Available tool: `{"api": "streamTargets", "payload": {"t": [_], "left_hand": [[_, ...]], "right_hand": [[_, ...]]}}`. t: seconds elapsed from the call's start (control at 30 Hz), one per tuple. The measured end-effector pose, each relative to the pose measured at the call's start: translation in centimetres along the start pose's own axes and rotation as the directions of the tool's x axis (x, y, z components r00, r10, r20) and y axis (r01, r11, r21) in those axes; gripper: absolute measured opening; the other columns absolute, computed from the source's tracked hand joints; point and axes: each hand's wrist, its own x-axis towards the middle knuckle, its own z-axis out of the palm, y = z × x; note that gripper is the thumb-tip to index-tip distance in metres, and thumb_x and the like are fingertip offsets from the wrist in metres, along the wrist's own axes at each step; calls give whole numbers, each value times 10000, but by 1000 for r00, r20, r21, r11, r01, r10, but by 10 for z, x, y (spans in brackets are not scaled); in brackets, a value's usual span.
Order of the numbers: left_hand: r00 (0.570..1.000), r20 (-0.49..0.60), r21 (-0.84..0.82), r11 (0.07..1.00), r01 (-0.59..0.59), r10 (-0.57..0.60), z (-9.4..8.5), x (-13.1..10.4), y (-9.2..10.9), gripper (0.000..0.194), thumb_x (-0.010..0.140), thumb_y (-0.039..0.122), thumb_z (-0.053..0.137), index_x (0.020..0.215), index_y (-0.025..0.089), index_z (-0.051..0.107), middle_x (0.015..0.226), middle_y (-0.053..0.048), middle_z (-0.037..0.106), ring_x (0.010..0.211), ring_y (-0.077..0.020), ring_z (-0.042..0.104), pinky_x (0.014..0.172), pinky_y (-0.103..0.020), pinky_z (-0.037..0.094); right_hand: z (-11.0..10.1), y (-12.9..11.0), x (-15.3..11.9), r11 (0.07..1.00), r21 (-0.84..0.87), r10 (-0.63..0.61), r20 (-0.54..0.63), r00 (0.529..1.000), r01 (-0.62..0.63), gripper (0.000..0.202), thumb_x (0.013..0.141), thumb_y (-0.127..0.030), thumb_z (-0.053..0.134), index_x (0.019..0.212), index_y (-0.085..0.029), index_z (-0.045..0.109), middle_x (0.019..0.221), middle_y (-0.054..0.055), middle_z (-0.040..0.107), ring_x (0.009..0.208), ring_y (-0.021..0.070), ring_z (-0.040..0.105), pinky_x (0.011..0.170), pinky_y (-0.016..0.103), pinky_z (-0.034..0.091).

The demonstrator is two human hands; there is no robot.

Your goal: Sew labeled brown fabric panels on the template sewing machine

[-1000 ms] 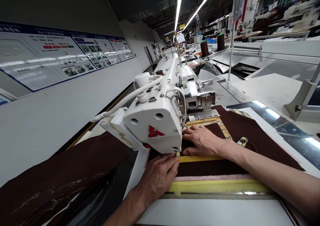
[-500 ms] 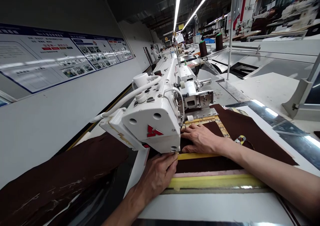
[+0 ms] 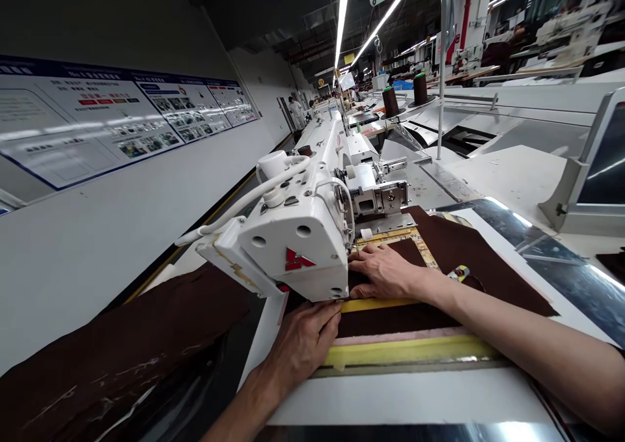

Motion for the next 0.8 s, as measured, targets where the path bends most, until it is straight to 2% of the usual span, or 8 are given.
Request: {"api": "streamTargets", "payload": {"t": [0.17,0.4,0.6,0.8], "left_hand": [[999,-12,-8,999,-42,42,1,-1,2,333,1010,224,518,1308,257,663,1299,-21,703,1187,-197,673,1047,-346,555],[999,-42,-13,999,-32,32,-2,-1,4,334,998,214,535,1292,274,681,1269,-11,720,1156,-191,695,1017,-319,581],[995,-37,15,995,-97,97,-1,-5,3,339,990,191,542,1294,231,686,1308,-63,698,1221,-207,662,1067,-344,552],[988,-62,17,990,-141,142,-5,-8,11,333,984,170,539,1270,226,701,1261,-79,720,1223,-220,659,1041,-346,571]], "right_hand": [[-1,-1,-2,1000,7,2,9,1000,-2,571,934,-645,564,1320,-231,636,1360,106,608,1134,332,551,958,454,432],[-4,-1,1,1000,22,8,27,1000,-9,528,929,-605,599,1307,-238,642,1383,102,598,1165,336,538,979,462,425],[-9,-6,-4,999,34,16,28,999,-17,555,914,-602,623,1326,-231,635,1337,102,623,1156,333,545,971,448,445],[-12,-17,-10,999,38,24,36,999,-25,558,888,-614,654,1278,-215,665,1313,94,631,1100,326,548,929,442,467]]}}
